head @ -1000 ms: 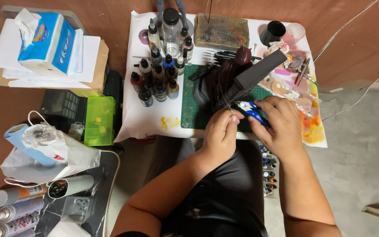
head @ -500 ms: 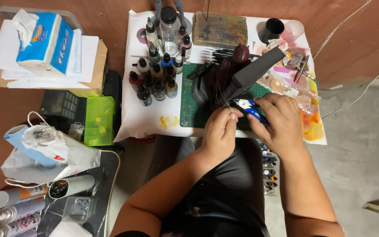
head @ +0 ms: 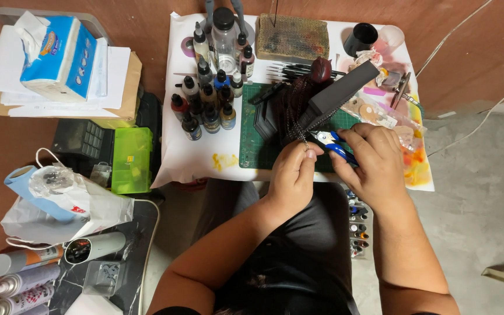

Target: Using pliers to trim excess material or supports from a figurine base on a workbench.

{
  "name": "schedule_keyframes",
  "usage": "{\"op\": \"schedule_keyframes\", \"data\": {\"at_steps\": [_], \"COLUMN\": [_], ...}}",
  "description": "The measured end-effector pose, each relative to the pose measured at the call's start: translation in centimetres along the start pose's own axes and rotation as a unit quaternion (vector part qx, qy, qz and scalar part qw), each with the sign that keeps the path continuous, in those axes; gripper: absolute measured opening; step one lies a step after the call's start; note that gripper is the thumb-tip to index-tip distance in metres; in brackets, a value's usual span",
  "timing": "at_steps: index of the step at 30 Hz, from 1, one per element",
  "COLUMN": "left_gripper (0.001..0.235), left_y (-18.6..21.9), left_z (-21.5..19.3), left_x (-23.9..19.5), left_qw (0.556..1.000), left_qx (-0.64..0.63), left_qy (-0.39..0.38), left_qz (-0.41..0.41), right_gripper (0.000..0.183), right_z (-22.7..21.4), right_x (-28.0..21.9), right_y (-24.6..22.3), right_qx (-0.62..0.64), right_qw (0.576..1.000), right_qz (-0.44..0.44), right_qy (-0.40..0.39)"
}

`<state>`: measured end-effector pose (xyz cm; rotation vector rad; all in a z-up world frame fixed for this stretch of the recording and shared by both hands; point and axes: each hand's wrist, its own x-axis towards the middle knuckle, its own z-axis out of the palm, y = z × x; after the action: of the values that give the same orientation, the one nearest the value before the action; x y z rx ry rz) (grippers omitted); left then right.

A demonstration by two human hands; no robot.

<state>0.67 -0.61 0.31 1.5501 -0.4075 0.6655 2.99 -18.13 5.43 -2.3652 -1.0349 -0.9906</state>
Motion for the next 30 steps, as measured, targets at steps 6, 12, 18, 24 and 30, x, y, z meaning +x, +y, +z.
{"op": "schedule_keyframes", "data": {"at_steps": [6,12,18,24,30], "left_gripper": [0.021,0.02,0.02,0.02,0.021], "left_y": [0.2,0.1,0.2,-0.1,0.2], "left_z": [-0.1,0.1,0.1,0.0,0.1], "left_x": [0.1,0.1,0.1,0.3,0.6], "left_qw": [1.0,1.0,0.999,0.998,0.998], "left_qx": [-0.001,0.005,0.018,0.046,0.039], "left_qy": [-0.001,-0.006,-0.03,-0.02,-0.012], "left_qz": [-0.003,-0.004,-0.008,0.03,0.053], "right_gripper": [0.033,0.035,0.035,0.033,0.031], "right_z": [0.1,0.7,1.0,0.9,0.6], "right_x": [-0.1,-1.0,-1.0,-0.9,-0.1], "right_y": [-0.2,0.5,1.5,2.3,2.5], "right_qx": [-0.001,-0.014,-0.026,-0.028,-0.056], "right_qw": [1.0,0.999,0.996,0.994,0.987], "right_qz": [-0.01,-0.017,-0.06,-0.096,-0.137], "right_qy": [0.012,0.03,0.052,0.053,0.054]}}
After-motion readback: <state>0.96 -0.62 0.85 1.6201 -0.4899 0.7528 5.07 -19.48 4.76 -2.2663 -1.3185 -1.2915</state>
